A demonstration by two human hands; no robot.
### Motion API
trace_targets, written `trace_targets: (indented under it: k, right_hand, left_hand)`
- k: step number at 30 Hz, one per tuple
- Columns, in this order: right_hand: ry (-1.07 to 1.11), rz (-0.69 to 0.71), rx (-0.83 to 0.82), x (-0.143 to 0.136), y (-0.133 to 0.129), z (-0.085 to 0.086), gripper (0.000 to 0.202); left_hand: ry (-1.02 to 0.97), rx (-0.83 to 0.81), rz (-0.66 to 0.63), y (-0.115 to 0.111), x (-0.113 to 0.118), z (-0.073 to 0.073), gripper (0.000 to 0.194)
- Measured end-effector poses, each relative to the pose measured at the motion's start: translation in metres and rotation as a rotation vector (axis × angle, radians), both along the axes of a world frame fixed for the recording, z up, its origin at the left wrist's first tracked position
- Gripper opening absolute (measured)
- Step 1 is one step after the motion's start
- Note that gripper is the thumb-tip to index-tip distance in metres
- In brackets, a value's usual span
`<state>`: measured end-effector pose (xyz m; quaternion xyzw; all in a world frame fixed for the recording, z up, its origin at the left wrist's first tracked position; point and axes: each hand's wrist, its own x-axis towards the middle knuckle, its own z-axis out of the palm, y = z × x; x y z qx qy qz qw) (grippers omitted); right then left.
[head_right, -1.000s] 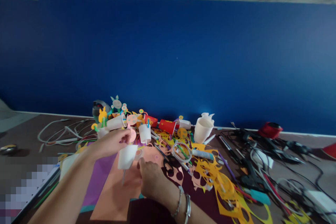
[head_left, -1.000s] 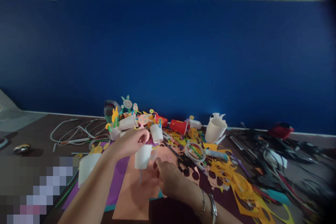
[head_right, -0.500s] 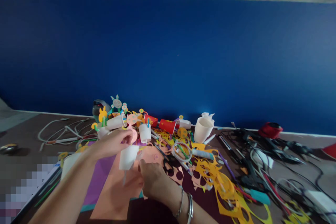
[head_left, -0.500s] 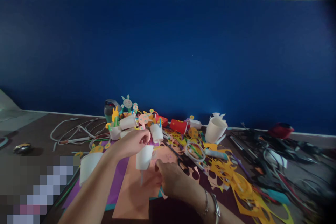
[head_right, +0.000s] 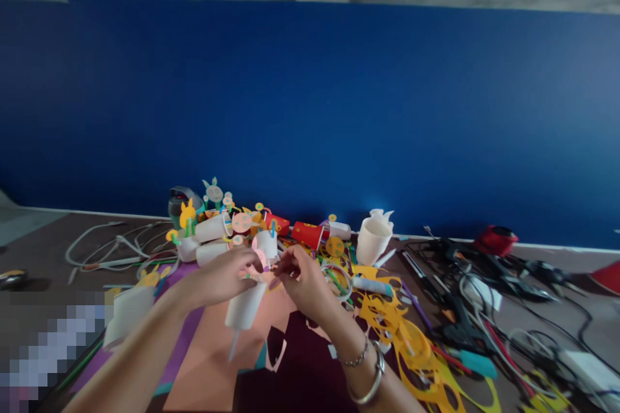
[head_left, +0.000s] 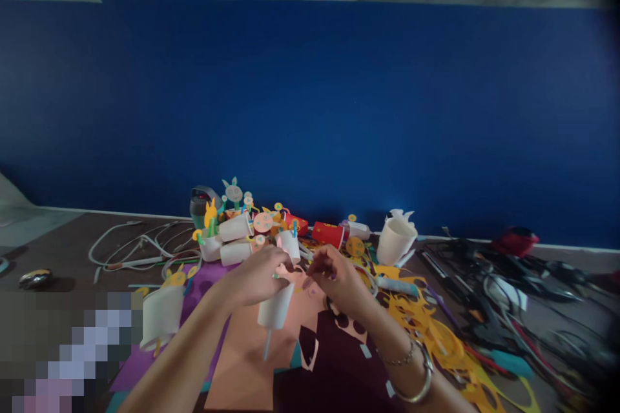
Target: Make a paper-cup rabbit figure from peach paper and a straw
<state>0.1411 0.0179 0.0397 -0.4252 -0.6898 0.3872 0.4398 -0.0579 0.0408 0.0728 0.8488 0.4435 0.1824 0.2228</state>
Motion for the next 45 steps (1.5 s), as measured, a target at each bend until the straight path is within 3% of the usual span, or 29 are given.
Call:
trace_targets:
  k: [5, 12, 17, 21, 24, 29, 45]
  right_hand:
    - [0.053, 0.02, 0.034, 0.002, -0.003, 0.007, 0.019]
    - [0.033, -0.042, 0.113, 0.0, -0.006, 0.008, 0.017]
    - [0.164, -0.227, 0.032, -0.003, -0.002, 0.005, 0.018]
    - [0.345, -0.181, -0.127, -0.008, 0.002, 0.001, 0.028]
    - [0.407, -0.147, -0.169, -0.01, 0.004, -0.005, 0.028]
    - [0.408, -0.137, -0.179, -0.008, 0.006, -0.013, 0.027]
    - [0.272, -0.184, -0.107, -0.005, 0.01, -0.012, 0.023]
  left_hand:
    - [-0.127, -0.071, 0.026, -0.006, 0.019, 0.006, 0.017]
    - [-0.211, -0.191, 0.036, -0.003, 0.024, -0.008, 0.015]
    - [-0.576, -0.265, 0.199, 0.003, 0.032, -0.02, 0.016]
    - [-0.899, -0.436, 0.243, 0.003, 0.042, -0.024, 0.023]
    - [-1.0, -0.504, 0.244, 0.001, 0.045, -0.025, 0.023]
    - [-1.026, -0.548, 0.267, 0.0, 0.045, -0.025, 0.023]
    - [-0.998, -0.536, 0.251, 0.0, 0.044, -0.027, 0.023]
